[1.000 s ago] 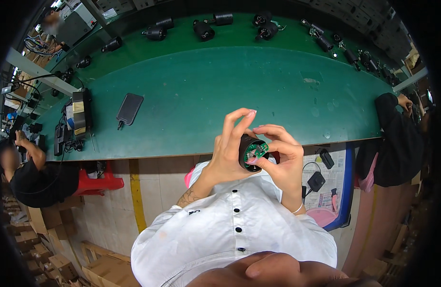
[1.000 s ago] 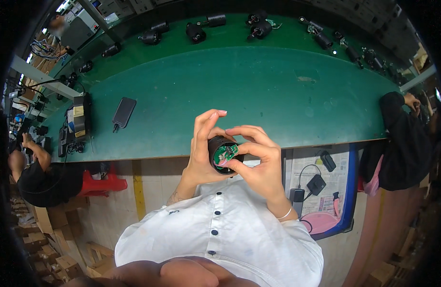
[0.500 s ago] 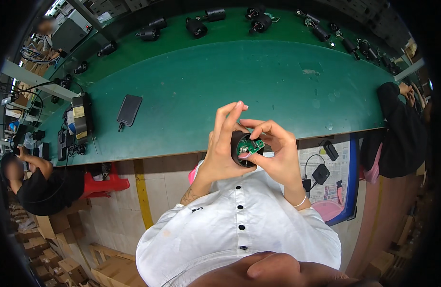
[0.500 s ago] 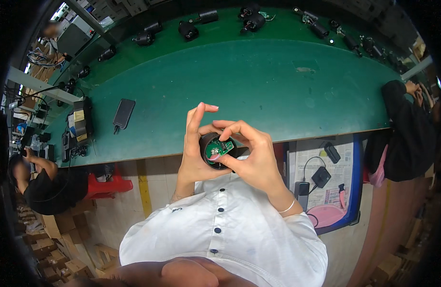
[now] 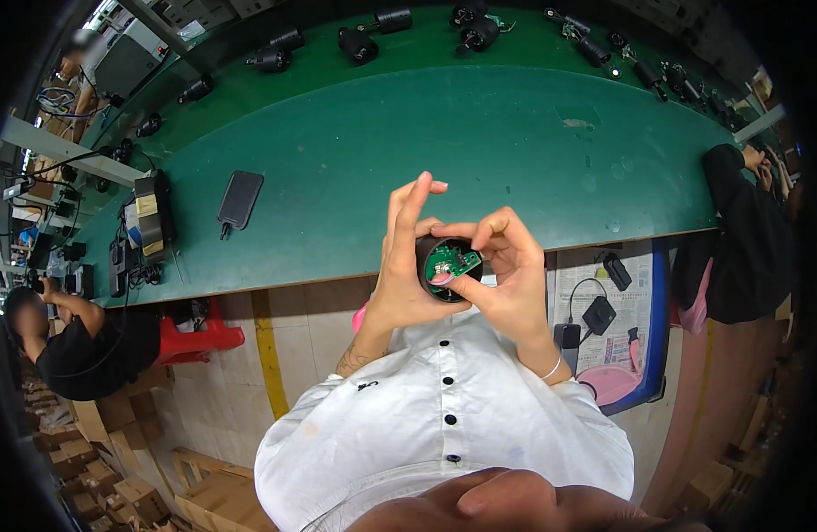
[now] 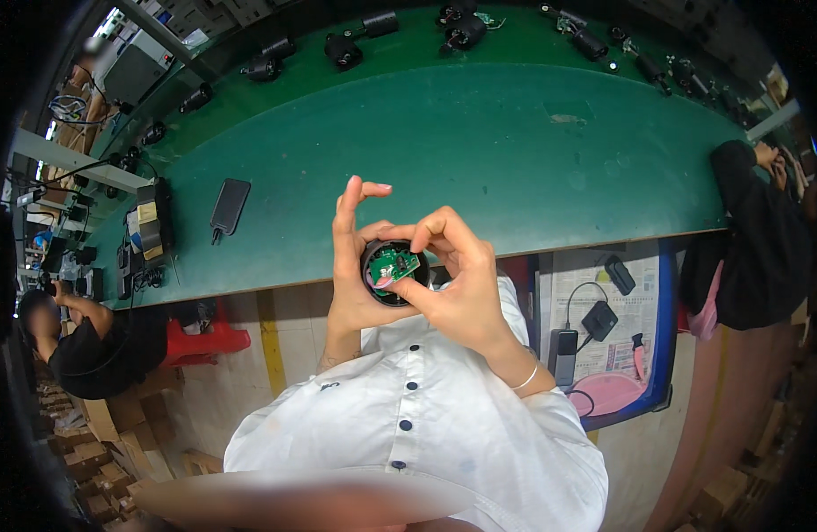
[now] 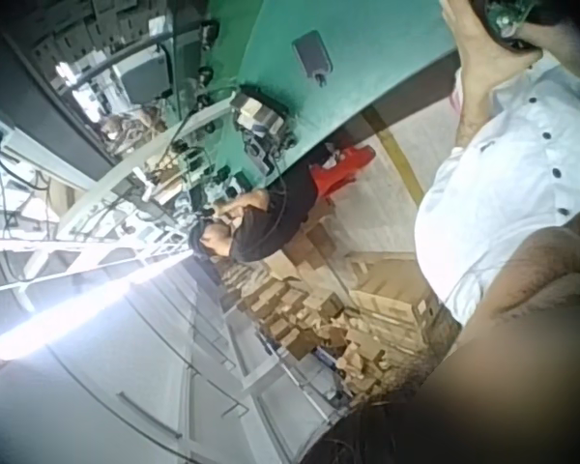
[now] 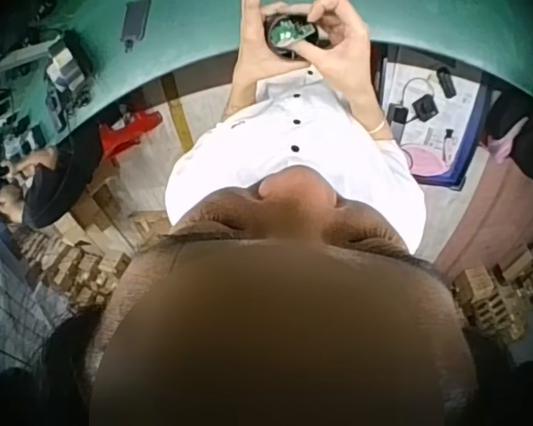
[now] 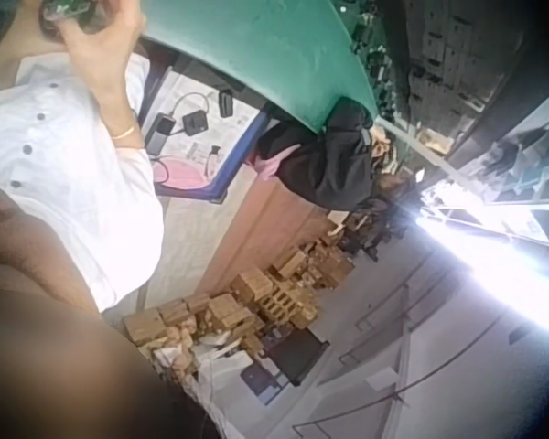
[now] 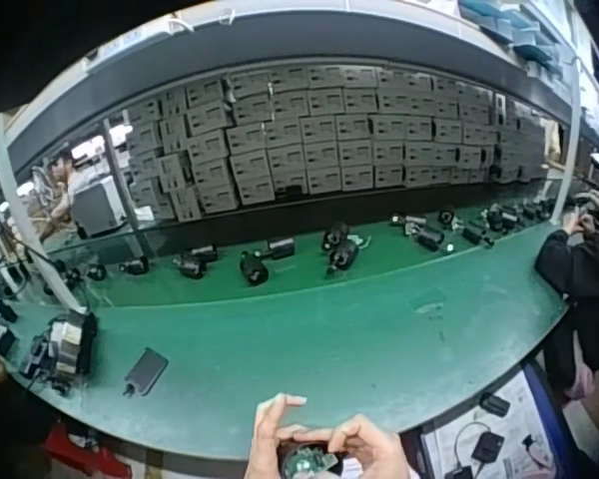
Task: Assembling electronic camera modules by fitting internal components into plastic housings.
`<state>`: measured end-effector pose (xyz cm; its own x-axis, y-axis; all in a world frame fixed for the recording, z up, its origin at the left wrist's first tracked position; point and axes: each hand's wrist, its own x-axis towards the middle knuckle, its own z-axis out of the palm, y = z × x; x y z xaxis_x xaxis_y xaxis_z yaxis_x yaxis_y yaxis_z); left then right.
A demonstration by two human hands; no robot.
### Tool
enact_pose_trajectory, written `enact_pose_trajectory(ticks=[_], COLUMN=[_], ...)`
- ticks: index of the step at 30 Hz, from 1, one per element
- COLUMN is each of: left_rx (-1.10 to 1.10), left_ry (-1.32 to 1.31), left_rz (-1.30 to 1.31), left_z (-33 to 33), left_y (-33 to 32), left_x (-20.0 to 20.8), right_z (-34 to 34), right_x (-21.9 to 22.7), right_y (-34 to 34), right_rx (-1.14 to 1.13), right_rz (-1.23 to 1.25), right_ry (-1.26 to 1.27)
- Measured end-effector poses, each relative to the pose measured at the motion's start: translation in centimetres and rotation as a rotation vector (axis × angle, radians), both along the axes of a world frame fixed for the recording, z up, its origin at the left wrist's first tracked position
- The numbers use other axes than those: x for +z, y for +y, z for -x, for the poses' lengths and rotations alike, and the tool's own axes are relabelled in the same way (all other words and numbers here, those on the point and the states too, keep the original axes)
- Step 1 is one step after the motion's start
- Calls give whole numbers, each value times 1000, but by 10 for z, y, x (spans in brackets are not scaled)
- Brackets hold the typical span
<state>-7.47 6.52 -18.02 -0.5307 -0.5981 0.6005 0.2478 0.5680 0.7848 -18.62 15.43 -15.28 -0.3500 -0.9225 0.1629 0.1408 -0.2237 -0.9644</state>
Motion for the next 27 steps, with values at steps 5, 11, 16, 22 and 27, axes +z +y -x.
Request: enact_pose_trajectory(ticks=[5,11,16,22,27], left_rx=[49,108,167,172,152], left_ry=[48,-4,-14,-14,-37], left_rz=[39,157,256,323,370], left_z=[4,2,4,7,6], left_y=[-2,-3,0,0,1], left_x=[-5,-8,-10,-13,-12], right_z=[5,17,12,12,5], right_x=[2,-7,1,1,11], right_y=[-4,1,2,8,13], right_rx=[55,-46,-163,-169,-302], right_rz=[122,113,96,130,60], right_ry=[-162,109,290,213,283])
